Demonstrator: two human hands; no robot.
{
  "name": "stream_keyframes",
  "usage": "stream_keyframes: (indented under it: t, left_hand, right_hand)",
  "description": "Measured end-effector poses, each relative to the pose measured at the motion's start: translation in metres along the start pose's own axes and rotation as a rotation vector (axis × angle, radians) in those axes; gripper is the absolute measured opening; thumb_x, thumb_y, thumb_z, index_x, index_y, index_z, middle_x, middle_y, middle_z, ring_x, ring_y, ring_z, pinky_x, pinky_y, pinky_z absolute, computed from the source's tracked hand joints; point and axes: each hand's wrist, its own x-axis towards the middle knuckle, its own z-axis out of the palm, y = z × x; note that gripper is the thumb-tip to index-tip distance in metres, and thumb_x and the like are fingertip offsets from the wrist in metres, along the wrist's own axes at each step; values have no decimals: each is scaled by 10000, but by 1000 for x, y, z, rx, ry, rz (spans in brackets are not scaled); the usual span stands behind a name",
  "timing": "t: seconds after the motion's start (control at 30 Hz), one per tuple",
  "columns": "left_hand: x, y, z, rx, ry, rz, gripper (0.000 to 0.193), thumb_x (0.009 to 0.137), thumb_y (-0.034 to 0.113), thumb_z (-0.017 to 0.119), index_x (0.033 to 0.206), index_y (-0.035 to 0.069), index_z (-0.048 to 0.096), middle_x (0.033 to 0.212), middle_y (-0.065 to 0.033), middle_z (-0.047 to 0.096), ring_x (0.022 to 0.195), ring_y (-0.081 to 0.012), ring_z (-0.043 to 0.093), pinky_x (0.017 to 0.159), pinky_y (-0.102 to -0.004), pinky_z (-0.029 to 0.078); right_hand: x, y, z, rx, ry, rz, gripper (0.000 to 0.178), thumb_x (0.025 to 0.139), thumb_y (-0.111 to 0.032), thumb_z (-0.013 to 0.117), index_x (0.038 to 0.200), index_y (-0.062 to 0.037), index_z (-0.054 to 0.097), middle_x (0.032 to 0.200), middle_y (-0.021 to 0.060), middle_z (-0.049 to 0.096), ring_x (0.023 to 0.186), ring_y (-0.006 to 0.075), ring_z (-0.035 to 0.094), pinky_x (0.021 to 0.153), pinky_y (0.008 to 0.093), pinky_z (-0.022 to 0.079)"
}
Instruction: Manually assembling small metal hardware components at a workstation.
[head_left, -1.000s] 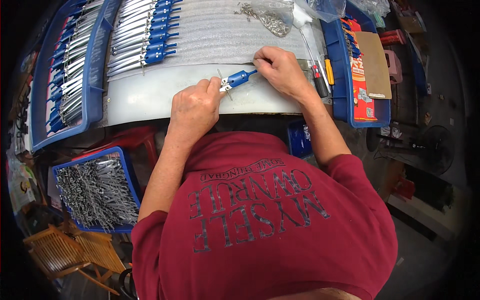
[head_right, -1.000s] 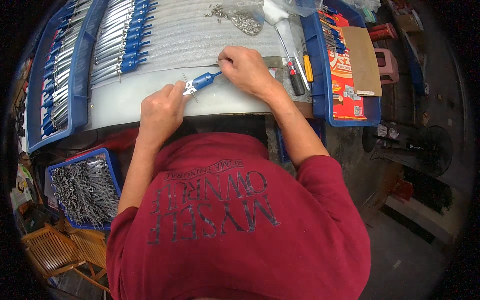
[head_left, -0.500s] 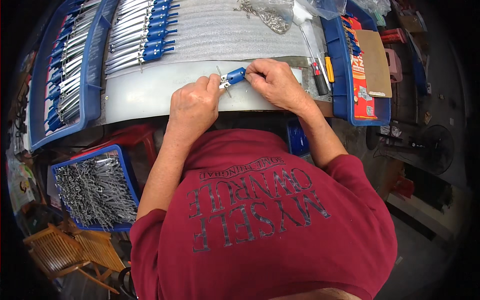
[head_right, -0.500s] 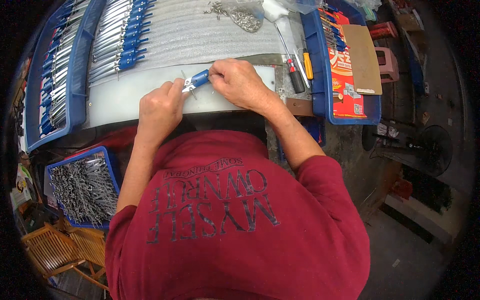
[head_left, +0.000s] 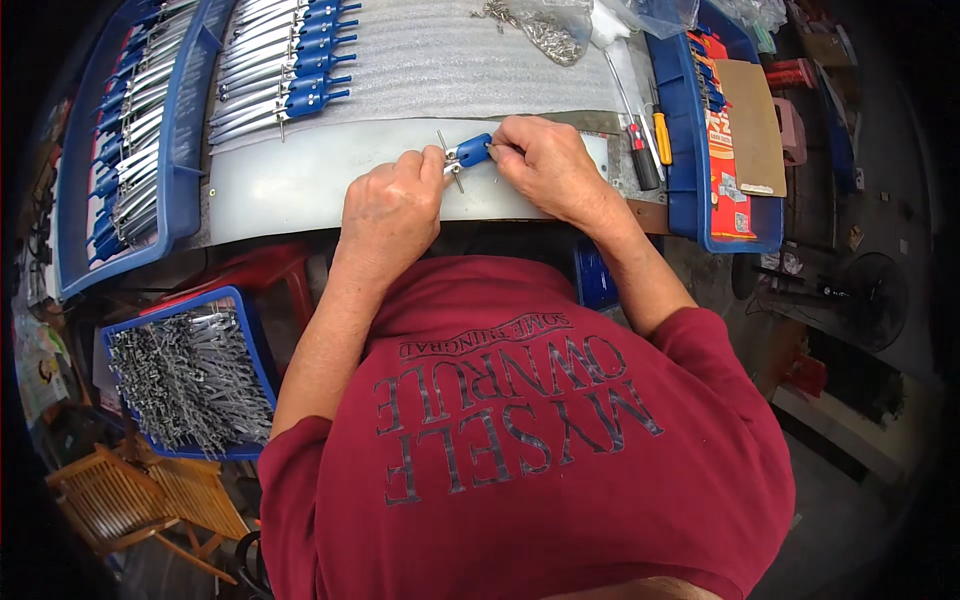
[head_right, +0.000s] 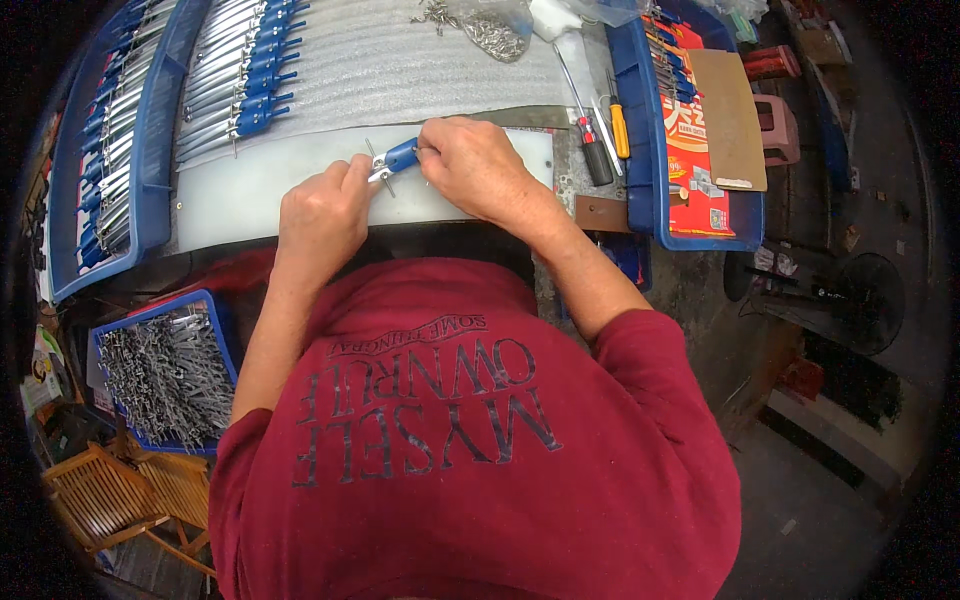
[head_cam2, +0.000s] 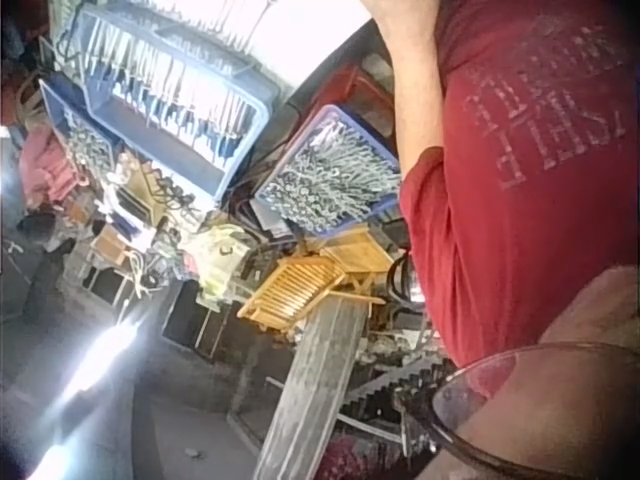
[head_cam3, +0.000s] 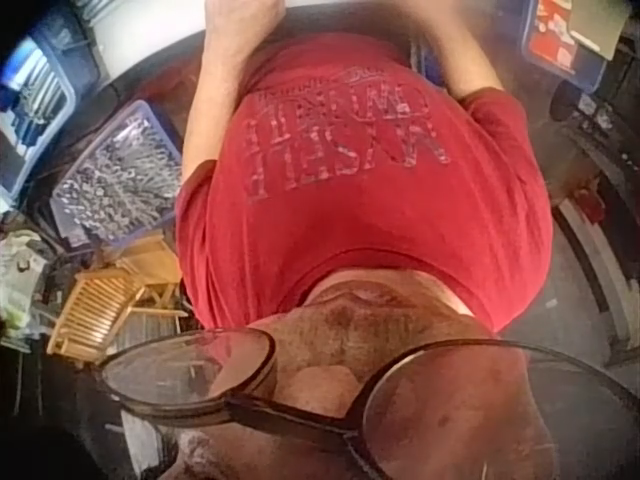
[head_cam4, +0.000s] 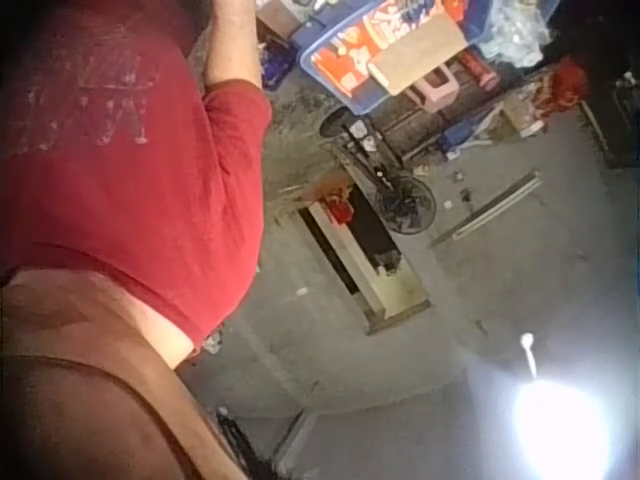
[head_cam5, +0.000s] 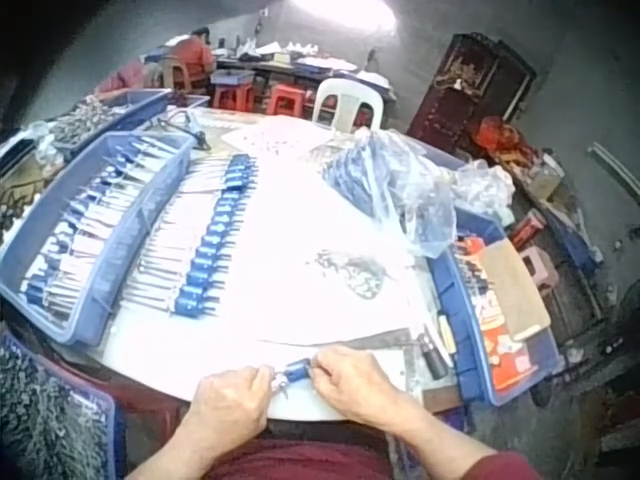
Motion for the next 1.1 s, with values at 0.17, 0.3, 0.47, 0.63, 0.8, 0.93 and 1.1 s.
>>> stream_keyframes:
  t: [0.17, 0.3, 0.47, 0.63, 0.8, 0.93, 1.1]
  left_hand:
    - [0, -1, 2, 3, -10, 18, 115, 722, 117, 532, 728, 36, 450, 572, -78, 473, 475, -211, 523, 415, -316, 427]
    - [0, -1, 2, -2, -7, 13, 101, 717, 101, 524, 727, 35, 449, 572, -81, 472, 473, -211, 523, 416, -316, 427]
    - [0, -1, 1, -1, 2, 21, 82, 708, 80, 513, 728, 35, 447, 574, -84, 471, 473, -212, 522, 416, -317, 426]
    - [0, -1, 1, -7, -8, 10, 84, 705, 80, 518, 739, 32, 459, 578, -88, 480, 481, -220, 526, 419, -324, 426]
    - [0, -2, 0, -58, 11, -17, 100, 708, 98, 535, 741, 32, 467, 588, -89, 495, 496, -231, 532, 430, -330, 429]
    - [0, -3, -2, -99, 9, -17, 126, 718, 133, 550, 749, 36, 476, 591, -86, 498, 501, -236, 534, 435, -334, 427]
    - [-2, -3, -5, -203, 11, -37, 168, 702, 114, 577, 839, 44, 509, 624, -101, 502, 509, -286, 513, 438, -352, 404]
  right_hand:
    - [6, 0, -7, -25, -92, -54, 103, 703, -106, 534, 705, -3, 528, 620, 150, 518, 575, 293, 513, 522, 348, 398]
    - [7, 0, -7, -15, -122, -54, 103, 705, -105, 534, 701, -3, 526, 608, 154, 507, 564, 297, 504, 518, 351, 393]
    - [8, 1, -8, -16, -124, -20, 114, 699, -112, 548, 689, -1, 525, 608, 155, 505, 565, 302, 502, 514, 351, 393]
    - [7, 1, -6, -57, -91, -38, 119, 696, -108, 574, 682, -1, 525, 614, 153, 517, 575, 293, 514, 517, 343, 397]
    - [6, 4, -17, -13, -134, 12, 133, 713, -129, 577, 719, -1, 541, 607, 134, 519, 567, 267, 512, 524, 333, 401]
    - [3, 8, -19, 36, 31, -100, 149, 737, -147, 566, 786, -6, 566, 632, 113, 527, 601, 232, 513, 565, 314, 408]
    - [-1, -1, -13, 66, -11, -80, 173, 768, -163, 547, 839, -8, 575, 683, 95, 550, 631, 210, 519, 588, 293, 408]
